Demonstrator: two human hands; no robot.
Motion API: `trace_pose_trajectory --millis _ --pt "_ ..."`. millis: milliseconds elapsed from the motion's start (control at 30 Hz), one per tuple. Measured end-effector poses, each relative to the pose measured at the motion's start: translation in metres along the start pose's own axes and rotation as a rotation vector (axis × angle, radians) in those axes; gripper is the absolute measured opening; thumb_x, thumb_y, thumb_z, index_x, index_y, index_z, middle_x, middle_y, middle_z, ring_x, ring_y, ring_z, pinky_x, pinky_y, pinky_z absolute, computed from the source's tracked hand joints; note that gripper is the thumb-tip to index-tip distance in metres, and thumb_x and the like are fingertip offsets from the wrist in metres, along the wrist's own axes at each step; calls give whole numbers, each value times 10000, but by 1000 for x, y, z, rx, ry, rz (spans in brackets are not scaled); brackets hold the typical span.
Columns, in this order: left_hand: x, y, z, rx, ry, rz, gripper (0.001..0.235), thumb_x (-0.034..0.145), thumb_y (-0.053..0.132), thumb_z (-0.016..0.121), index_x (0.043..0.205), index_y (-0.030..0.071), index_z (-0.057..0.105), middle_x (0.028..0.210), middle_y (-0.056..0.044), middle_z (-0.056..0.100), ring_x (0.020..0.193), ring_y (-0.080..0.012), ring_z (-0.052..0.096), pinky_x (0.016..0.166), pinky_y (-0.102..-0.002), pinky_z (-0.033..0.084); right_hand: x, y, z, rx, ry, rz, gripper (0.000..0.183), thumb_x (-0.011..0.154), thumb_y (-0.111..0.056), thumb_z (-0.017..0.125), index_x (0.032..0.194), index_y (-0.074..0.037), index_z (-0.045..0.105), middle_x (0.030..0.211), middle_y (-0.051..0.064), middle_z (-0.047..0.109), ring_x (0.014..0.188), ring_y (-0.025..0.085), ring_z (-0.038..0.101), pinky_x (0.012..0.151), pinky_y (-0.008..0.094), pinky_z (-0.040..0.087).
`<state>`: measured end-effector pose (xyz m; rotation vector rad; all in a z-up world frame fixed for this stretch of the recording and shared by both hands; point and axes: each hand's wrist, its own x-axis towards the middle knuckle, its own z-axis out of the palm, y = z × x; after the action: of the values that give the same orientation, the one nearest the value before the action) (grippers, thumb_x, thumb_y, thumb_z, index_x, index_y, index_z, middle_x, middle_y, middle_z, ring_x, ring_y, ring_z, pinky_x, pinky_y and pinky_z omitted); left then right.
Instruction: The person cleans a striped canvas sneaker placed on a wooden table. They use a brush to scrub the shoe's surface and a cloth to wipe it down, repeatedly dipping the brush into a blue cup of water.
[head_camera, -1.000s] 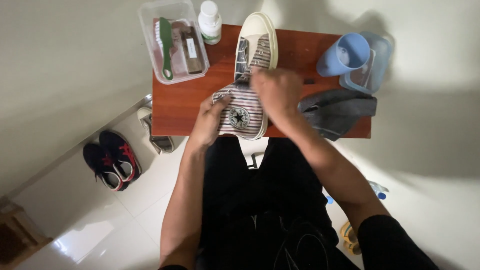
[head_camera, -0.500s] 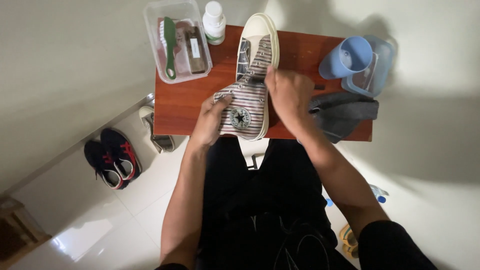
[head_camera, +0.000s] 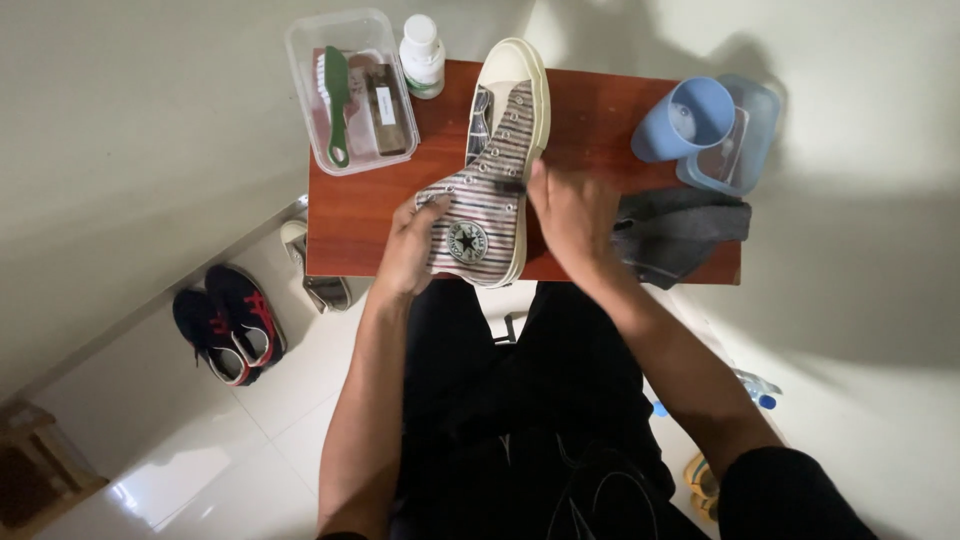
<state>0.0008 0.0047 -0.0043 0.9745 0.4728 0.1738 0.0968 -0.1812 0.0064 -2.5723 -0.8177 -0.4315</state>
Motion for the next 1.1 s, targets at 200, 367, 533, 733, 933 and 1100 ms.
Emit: trace_pose_trajectory --millis 200,367,533,733,933,1100 --pt "-13 28 22 382 -207 111 257 1010 154 565 1069 -10 754 925 -151 712 893 -203 643 848 -430 566 -32 10 -26 59 -161 95 679 1130 -479 461 541 -143 432 434 101 516 428 348 575 420 419 413" --pt "-22 34 49 740 -346 285 322 1014 73 538 1285 -21 684 1111 -265 735 1070 -381 700 921 -509 546 -11 28 -92 0 -296 275 444 1146 -428 425 1077 -45 638 901 263 720 858 484 716 717 590 556" --pt "-26 43 72 1064 -363 314 355 984 70 566 1316 26 684 1027 -200 762 956 -347 743 842 -485 581 17 78 -145 -108 -297 331 233 1094 -122 525 1252 40 580 1034 333 688 978 544 682 805 619 539" --pt "-34 45 85 1422 -342 533 528 905 74 539 1431 103 576 652 -150 640 737 -434 585 740 -584 525 40 165 -115 -573 -338 105 358 723 -84 715 1075 -94 782 940 108 692 847 377 631 663 463 531" --pt "-56 42 121 1639 -35 939 411 907 191 726 1283 50 637 1337 -112 685 1319 -301 580 1145 -582 334 69 166 -98 -746 -575 16 358 788 -81 711 1097 -251 772 995 4 751 1062 318 631 871 447 466" --pt "-74 7 166 1293 -454 1031 165 947 137 647 1049 9 637 1276 -167 621 1288 -398 539 1105 -571 397 72 176 -90 -767 -535 -170 283 790 -324 807 1066 -288 754 898 -38 780 1032 274 663 881 420 445"
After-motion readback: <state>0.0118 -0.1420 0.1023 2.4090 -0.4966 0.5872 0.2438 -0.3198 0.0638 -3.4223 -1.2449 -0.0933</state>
